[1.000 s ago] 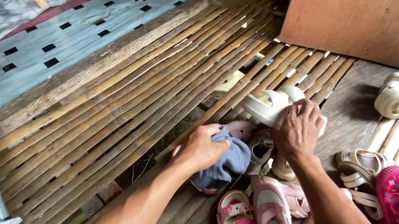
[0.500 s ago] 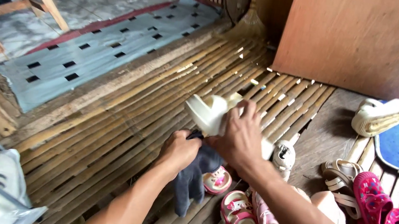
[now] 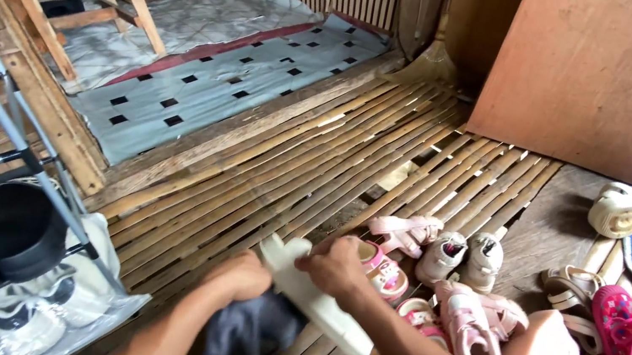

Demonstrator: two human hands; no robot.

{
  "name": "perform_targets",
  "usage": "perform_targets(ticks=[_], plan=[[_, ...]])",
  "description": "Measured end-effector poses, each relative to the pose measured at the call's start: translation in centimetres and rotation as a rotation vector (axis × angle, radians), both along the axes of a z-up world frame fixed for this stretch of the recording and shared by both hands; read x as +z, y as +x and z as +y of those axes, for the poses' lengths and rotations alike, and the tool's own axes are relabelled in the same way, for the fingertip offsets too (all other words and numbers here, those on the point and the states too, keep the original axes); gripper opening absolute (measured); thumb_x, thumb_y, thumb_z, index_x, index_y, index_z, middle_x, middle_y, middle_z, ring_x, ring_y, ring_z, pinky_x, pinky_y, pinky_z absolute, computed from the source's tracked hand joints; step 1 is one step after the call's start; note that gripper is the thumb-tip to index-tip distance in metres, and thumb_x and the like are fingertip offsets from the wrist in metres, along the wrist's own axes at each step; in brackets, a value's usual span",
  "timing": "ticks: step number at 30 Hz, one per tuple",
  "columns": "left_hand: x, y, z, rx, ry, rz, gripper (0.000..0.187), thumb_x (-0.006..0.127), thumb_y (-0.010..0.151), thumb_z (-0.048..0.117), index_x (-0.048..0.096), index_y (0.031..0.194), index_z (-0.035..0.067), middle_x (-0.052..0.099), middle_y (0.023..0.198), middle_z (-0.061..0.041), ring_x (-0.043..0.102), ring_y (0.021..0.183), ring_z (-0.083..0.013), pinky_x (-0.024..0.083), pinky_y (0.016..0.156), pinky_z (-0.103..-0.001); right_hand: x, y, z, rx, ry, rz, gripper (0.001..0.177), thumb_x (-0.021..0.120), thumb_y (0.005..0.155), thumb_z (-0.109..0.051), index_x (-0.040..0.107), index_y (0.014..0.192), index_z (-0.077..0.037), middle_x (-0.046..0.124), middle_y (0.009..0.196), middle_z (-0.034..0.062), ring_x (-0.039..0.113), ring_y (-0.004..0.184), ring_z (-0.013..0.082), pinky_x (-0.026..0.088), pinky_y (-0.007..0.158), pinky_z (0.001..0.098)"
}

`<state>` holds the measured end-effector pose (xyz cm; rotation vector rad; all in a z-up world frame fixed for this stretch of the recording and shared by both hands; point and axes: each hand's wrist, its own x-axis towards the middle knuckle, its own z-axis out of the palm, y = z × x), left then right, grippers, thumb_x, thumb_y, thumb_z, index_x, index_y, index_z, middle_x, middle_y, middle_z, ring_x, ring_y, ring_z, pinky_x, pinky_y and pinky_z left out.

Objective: Cleaning and organizing various pairs of shoes and sandals on a bamboo floor and placing them on a shoe rack.

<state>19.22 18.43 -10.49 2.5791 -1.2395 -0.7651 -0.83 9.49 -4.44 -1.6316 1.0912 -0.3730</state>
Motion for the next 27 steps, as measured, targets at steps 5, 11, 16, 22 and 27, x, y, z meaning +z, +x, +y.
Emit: perform_targets(ticks=[5,11,16,22,27], plan=[[9.2,-1.2,4.0,-0.004,0.099,0.022,0.047,0.066,0.081,0.023,0.07,0.119,-0.004,0.07,0.123,-0.025,0.071,0.111,-0.0344,0.055,0.096,-0.041,-3.8,2.1,4.8,0.059,0.107,0.121,0.032,0.081,0.082,-0.027,0.079,0.092,0.003,0.072,0.085,0.0141,0.067,0.07,0.022,0.054,0.059,0.0362],[12.3,-2.0,7.5,0.21,-0.207,0.355,0.026,0.064,0.086,0.018,0.072,0.1,-0.002,0.074,0.098,-0.017,0.07,0.093,-0.0299,0.052,0.078,-0.041,-4.6,1.5,7.2,0.112,0.245,0.12,0.029,0.072,0.089,-0.025,0.077,0.101,0.0,0.076,0.097,0.0158,0.069,0.075,0.0223,0.057,0.061,0.0343],[10.2,-2.6,8.0,0.287,-0.491,0.761,0.027,0.055,0.1,0.023,0.07,0.105,0.001,0.073,0.097,-0.009,0.064,0.089,-0.0206,0.052,0.079,-0.035,-3.6,1.0,6.9,0.287,0.16,0.149,0.045,0.054,0.098,-0.041,0.079,0.114,-0.007,0.075,0.11,0.0051,0.069,0.095,0.0204,0.055,0.085,0.0342],[9.4,-2.7,7.8,0.246,-0.734,1.456,0.038,0.044,0.106,0.029,0.06,0.128,0.003,0.07,0.121,-0.014,0.069,0.106,-0.0212,0.055,0.097,-0.038,5.2,-0.9,9.3,-0.039,0.834,-0.201,0.066,0.026,0.1,-0.061,0.056,0.134,-0.012,0.065,0.121,0.0153,0.063,0.112,0.0342,0.05,0.099,0.0521],[10.1,-4.0,7.8,0.439,-0.54,1.214,0.035,0.043,0.104,0.032,0.063,0.122,0.01,0.07,0.117,-0.01,0.069,0.102,-0.0223,0.057,0.087,-0.044,3.5,-1.4,7.5,0.035,0.714,-0.604,0.04,0.051,0.097,-0.032,0.058,0.132,-0.013,0.068,0.123,0.0101,0.065,0.11,0.0273,0.05,0.103,0.0519]])
